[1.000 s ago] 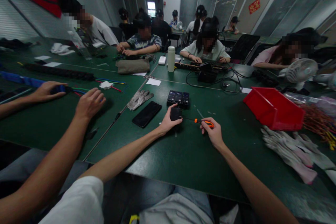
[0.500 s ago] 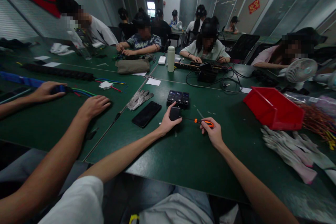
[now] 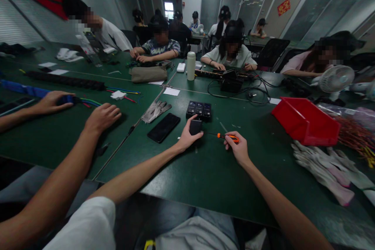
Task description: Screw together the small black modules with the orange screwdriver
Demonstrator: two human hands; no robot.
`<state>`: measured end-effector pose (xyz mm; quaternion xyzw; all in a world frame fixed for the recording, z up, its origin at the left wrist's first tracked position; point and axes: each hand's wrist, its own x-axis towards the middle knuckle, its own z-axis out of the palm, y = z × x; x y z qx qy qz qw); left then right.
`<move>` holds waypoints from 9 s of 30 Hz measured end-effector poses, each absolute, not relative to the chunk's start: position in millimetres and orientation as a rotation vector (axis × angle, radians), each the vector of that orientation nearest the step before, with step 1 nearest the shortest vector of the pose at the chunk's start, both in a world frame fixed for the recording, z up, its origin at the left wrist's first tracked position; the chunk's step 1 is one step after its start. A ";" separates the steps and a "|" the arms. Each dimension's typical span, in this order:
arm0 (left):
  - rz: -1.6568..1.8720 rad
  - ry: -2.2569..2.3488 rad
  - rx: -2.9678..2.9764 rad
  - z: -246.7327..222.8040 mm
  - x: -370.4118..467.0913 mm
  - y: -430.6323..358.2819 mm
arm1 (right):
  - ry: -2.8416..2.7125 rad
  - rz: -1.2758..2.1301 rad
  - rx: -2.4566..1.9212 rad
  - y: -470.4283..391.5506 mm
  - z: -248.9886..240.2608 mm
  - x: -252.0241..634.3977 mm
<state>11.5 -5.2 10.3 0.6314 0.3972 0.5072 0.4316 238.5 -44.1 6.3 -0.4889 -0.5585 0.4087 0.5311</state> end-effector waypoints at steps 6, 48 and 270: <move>1.266 0.986 1.594 12.9 12.5 -7.4 | -1.310 0.988 -1.154 -43.2 6.1 237.7; 1.256 1.069 1.646 7.2 12.3 -6.3 | -1.299 1.000 -1.252 -43.7 5.4 238.4; 1.197 1.139 1.743 3.3 9.4 -4.6 | -1.319 1.213 -1.224 -36.7 7.1 250.3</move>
